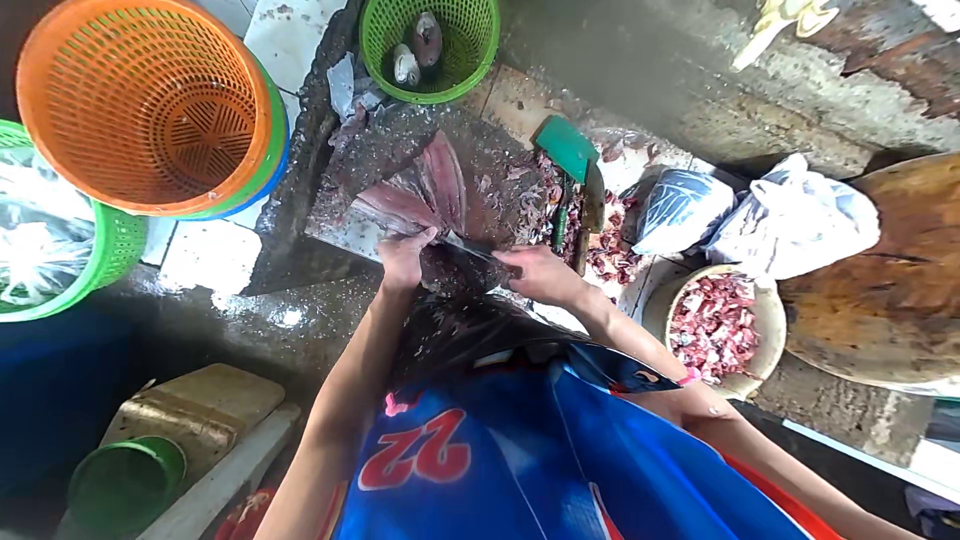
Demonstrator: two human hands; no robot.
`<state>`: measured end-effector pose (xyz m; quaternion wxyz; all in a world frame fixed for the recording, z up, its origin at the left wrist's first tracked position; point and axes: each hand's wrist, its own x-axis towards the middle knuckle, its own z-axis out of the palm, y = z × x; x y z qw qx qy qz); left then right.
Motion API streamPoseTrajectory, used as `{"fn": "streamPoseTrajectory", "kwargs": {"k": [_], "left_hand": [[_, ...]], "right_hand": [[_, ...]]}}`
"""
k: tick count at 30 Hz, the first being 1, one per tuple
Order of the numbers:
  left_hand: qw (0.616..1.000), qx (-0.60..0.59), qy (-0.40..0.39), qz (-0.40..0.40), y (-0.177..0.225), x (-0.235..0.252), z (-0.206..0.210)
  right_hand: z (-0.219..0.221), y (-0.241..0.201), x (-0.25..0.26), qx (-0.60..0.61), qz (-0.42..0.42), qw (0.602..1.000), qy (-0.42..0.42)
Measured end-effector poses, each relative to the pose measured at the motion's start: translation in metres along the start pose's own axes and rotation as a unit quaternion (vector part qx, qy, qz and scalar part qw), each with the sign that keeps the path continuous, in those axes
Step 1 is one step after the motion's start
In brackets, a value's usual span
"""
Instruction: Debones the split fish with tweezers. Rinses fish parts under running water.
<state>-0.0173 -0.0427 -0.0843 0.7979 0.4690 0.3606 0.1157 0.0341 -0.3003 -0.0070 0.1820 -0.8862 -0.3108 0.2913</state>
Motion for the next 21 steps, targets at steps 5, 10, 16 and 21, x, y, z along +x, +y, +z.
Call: {"fn": "streamPoseTrajectory", "kwargs": {"k": [5,10,16,21], "left_hand": [[0.995,0.096,-0.022,0.004,-0.003,-0.020,0.014],[0.992,0.031,0.098,-0.076,0.023,0.004,0.001],[0.995,-0.067,0.038,-0.068,0.023,0.010,-0.016],[0.995,-0.082,0.007,-0.055,0.019,0.009,-0.018]], "right_hand": [[0.043,0.073,-0.059,-0.130,0.107,0.979,0.114],[0.074,0.108,-0.159,-0.088,0.155,0.982,0.064],[-0.004,0.020,-0.087,0.204,0.060,0.977,0.021],[-0.007,-0.017,0.008,0.275,-0.072,0.958,-0.025]]}}
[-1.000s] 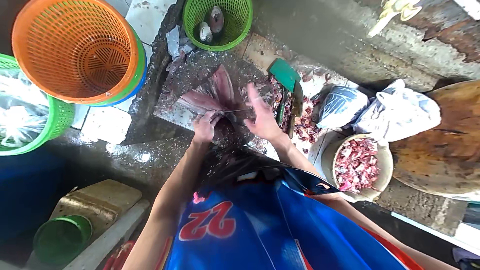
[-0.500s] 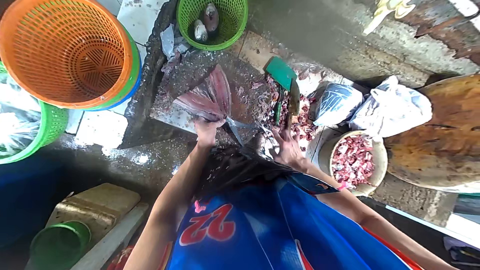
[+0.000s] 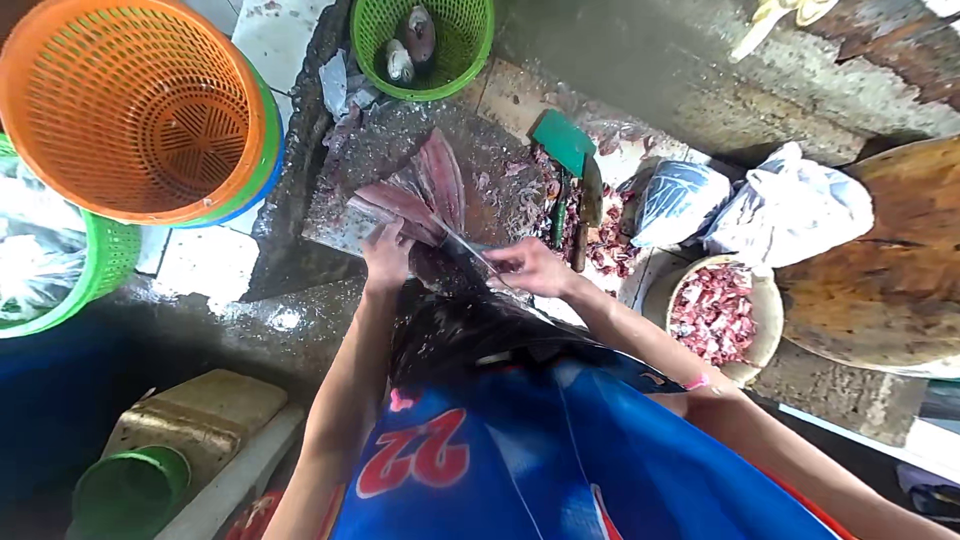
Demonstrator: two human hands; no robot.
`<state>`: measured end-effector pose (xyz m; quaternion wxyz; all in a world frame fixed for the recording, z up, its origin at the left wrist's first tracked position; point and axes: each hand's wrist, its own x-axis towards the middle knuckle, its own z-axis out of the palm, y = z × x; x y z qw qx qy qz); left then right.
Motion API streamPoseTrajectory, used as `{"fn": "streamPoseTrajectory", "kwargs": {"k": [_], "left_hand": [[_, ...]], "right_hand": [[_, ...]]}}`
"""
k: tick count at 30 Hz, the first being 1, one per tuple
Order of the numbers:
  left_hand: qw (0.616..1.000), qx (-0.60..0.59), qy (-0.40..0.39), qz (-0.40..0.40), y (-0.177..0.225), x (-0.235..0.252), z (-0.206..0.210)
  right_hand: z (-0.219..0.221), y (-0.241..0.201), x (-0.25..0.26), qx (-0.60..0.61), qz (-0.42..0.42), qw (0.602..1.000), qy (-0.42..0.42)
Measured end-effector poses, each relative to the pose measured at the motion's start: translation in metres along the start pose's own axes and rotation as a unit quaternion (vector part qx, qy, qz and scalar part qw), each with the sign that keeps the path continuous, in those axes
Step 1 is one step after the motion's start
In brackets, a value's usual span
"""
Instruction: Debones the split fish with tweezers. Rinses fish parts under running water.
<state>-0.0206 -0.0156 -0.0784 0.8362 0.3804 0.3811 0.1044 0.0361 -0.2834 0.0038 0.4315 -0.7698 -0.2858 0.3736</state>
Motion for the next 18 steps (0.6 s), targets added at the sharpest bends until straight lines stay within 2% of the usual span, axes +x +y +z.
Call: {"fn": "streamPoseTrajectory", "kwargs": {"k": [3,6,12,16,18], "left_hand": [[1.000,-0.010,0.000,0.008,0.004,0.002,0.003],[1.000,-0.017,-0.003,0.011,0.008,0.003,0.001],[0.999,-0.014,-0.034,0.025,0.001,0.010,-0.007],[0.999,-0.027,-0.027,0.033,0.007,0.016,-0.010],[0.999,-0.021,-0.023,0.038,0.011,0.020,-0.009]], "right_hand": [[0.003,-0.001,0.033,-0.033,0.003,0.999,-0.019],[0.006,-0.007,0.036,-0.072,0.025,0.997,-0.011],[0.008,0.002,0.047,-0.060,0.026,0.998,-0.017],[0.020,0.007,0.051,0.024,0.006,1.000,0.003],[0.025,0.006,0.048,-0.013,-0.024,0.999,0.021]]}}
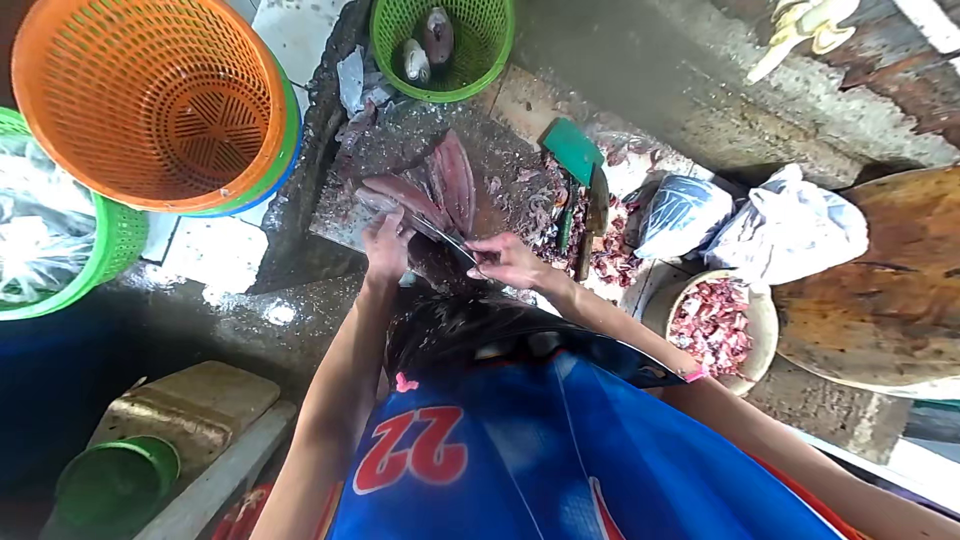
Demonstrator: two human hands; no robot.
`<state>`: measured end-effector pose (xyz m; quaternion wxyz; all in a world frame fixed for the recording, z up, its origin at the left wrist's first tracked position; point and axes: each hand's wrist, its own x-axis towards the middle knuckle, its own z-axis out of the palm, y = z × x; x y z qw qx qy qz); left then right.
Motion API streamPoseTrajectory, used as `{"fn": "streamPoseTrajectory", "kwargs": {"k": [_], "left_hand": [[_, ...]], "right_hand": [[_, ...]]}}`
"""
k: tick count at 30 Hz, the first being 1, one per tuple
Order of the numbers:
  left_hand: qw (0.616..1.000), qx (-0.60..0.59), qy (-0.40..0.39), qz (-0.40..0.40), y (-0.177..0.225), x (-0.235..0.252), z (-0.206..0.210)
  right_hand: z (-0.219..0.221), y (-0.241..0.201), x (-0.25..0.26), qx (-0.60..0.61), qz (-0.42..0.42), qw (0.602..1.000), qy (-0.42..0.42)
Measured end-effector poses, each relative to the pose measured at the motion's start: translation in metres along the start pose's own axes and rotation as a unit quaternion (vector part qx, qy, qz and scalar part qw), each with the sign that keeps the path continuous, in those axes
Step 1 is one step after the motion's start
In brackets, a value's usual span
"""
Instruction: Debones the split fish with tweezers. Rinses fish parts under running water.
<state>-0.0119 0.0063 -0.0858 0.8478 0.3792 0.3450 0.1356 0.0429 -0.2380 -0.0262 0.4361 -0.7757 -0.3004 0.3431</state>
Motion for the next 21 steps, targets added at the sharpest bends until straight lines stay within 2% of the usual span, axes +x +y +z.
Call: {"fn": "streamPoseTrajectory", "kwargs": {"k": [3,8,17,19,21], "left_hand": [[1.000,0.018,-0.021,0.012,0.001,0.002,0.001],[0.998,0.022,-0.055,0.015,-0.006,-0.003,0.000],[0.996,0.052,-0.074,0.017,-0.002,-0.001,-0.002],[0.995,0.051,-0.083,0.015,-0.002,0.000,-0.004],[0.993,0.057,-0.103,-0.002,0.005,0.002,-0.006]], "right_hand": [[0.002,-0.002,0.001,-0.074,-0.018,0.997,0.014],[0.005,0.000,0.015,-0.066,0.013,0.998,0.003],[0.003,0.003,0.023,-0.097,0.016,0.995,-0.019],[0.004,0.007,0.032,-0.114,0.001,0.993,-0.027],[-0.001,-0.009,0.033,-0.158,0.008,0.986,-0.044]]}}
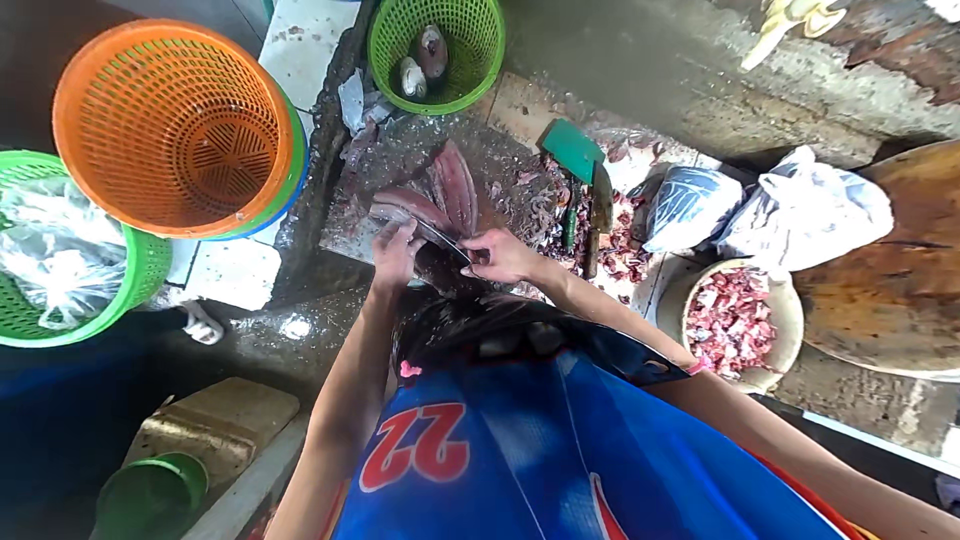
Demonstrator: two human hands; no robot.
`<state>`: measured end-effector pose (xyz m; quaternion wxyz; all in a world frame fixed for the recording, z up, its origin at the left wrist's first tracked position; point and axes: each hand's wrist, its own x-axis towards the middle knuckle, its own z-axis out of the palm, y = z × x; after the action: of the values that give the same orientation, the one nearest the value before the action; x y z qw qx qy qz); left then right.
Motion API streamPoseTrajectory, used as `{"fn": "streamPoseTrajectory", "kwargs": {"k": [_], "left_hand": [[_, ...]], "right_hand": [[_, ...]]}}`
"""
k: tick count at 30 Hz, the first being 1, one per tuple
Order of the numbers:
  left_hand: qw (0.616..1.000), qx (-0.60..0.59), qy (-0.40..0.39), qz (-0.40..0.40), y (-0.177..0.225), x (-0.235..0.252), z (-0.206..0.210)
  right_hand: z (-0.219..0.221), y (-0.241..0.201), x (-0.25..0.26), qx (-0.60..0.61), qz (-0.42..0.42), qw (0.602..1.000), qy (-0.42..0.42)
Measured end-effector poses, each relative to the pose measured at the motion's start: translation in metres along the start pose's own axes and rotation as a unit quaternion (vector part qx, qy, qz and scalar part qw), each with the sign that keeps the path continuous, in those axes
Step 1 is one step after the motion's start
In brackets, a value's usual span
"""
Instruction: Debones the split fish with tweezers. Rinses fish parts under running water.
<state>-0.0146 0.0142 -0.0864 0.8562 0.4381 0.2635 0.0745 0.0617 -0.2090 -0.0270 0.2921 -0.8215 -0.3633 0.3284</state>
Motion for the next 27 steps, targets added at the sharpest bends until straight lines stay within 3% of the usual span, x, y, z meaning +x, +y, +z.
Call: {"fn": "streamPoseTrajectory", "kwargs": {"k": [3,6,9,11,12,13,14,15,16,17,18,20,27], "left_hand": [[0.998,0.036,-0.011,-0.048,0.007,0.000,0.004],[0.995,-0.035,0.017,-0.090,0.004,0.001,0.014],[0.978,-0.149,0.065,-0.131,-0.005,0.000,0.036],[0.969,-0.191,0.078,-0.139,-0.011,-0.002,0.048],[0.969,-0.194,0.070,-0.135,-0.014,-0.001,0.052],[0.973,-0.179,0.054,-0.132,-0.017,0.000,0.053],[0.978,-0.157,0.043,-0.129,-0.020,0.000,0.054],[0.982,-0.132,0.038,-0.128,-0.020,-0.001,0.055],[0.985,-0.111,0.031,-0.125,-0.019,-0.001,0.056],[0.988,-0.095,0.024,-0.121,-0.017,-0.002,0.057],[0.990,-0.084,0.022,-0.114,-0.015,0.000,0.057],[0.993,-0.070,0.015,-0.092,-0.014,0.003,0.055],[0.994,-0.066,0.009,-0.084,-0.006,0.003,0.049]], "right_hand": [[-0.045,-0.071,-0.024,0.015,0.109,0.993,-0.053],[-0.059,-0.053,-0.043,0.266,0.084,0.960,0.012],[-0.038,0.011,-0.036,0.589,-0.033,0.804,0.082],[-0.018,0.013,-0.035,0.673,-0.087,0.712,0.183],[-0.011,0.011,-0.032,0.666,-0.104,0.697,0.245],[-0.007,0.009,-0.029,0.617,-0.109,0.720,0.299],[-0.005,0.007,-0.029,0.502,-0.091,0.792,0.334],[-0.005,0.004,-0.031,0.337,-0.049,0.875,0.344],[-0.005,-0.002,-0.033,0.152,0.009,0.932,0.328],[-0.004,-0.008,-0.033,-0.004,0.056,0.951,0.305],[-0.003,-0.012,-0.032,-0.099,0.088,0.951,0.279],[-0.005,-0.015,-0.031,-0.175,0.118,0.948,0.239],[-0.004,-0.004,-0.017,-0.179,0.125,0.952,0.214]]}}
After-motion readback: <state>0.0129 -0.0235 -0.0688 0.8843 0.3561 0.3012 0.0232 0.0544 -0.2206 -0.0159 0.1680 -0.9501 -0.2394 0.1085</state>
